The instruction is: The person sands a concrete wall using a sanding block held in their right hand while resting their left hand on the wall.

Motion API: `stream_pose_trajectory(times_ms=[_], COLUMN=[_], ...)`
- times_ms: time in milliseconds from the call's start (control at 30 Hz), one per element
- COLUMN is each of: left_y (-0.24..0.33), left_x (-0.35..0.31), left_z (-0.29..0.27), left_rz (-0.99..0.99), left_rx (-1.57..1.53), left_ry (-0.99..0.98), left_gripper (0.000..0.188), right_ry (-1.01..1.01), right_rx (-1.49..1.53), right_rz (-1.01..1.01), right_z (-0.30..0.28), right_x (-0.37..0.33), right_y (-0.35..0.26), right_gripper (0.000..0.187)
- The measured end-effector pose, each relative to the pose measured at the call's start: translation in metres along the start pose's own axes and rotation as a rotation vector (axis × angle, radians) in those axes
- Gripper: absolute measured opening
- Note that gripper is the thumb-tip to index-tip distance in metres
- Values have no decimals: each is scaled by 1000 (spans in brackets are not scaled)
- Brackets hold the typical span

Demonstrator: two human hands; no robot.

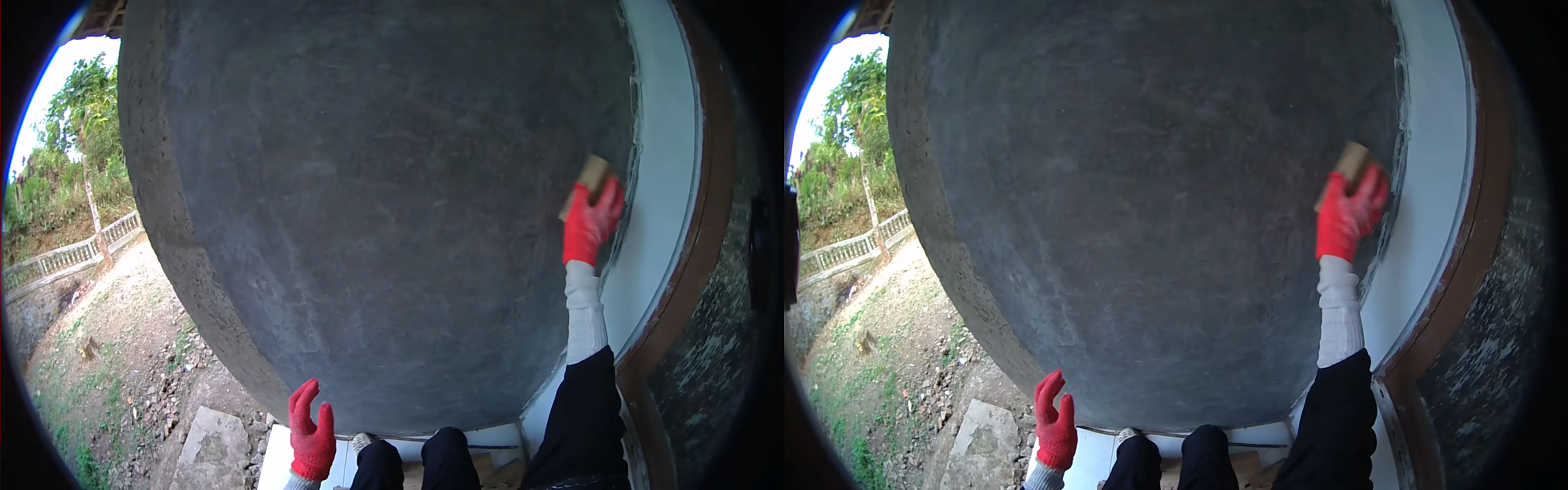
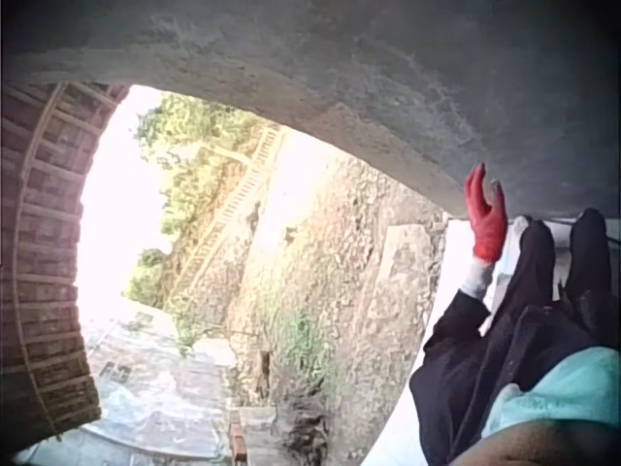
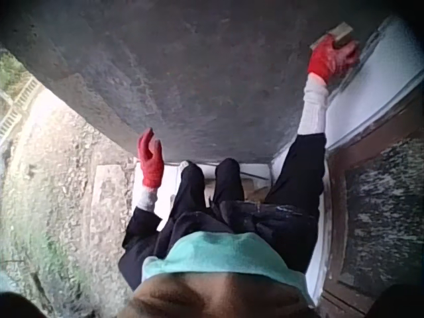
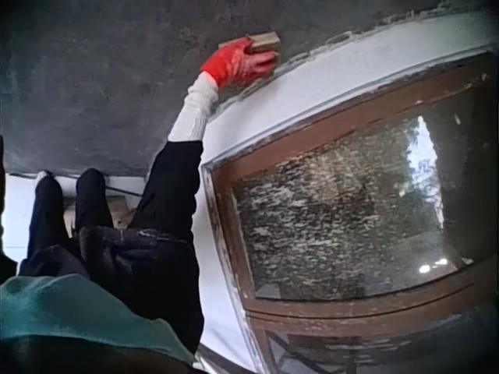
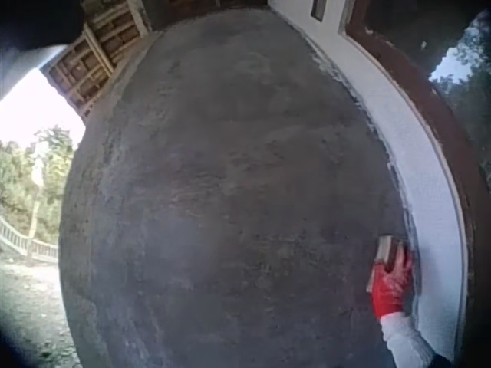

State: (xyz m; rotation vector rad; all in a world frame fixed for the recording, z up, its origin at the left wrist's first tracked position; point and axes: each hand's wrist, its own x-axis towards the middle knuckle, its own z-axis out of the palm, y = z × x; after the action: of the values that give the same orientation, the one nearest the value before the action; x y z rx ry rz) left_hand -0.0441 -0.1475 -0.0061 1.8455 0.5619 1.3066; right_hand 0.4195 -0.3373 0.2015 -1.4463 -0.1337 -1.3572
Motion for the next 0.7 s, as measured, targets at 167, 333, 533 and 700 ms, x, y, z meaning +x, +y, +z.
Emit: stream_pose_trajectory(times_ms=[167,333,533,700], left_y=[20,34,9,51], left_x=[22,88,137,183], left_z=[91,197,253,226], left_rz=[238,505,552,676], left_rx=[145,386,583,516], left_ry=[-164,-47,400,558], left_gripper=[61,81,88,85], right_ry=[-177,-646,-850,-961], right_rx=[-66,402,545,622], right_rz=[-421,-834,-550,-473], right_z=[-16,-22,-27,-52], right_x=[-76,-176,-184,-139], right_y=[-3,-66,-94,-79], right_gripper=[81,59,35,36])
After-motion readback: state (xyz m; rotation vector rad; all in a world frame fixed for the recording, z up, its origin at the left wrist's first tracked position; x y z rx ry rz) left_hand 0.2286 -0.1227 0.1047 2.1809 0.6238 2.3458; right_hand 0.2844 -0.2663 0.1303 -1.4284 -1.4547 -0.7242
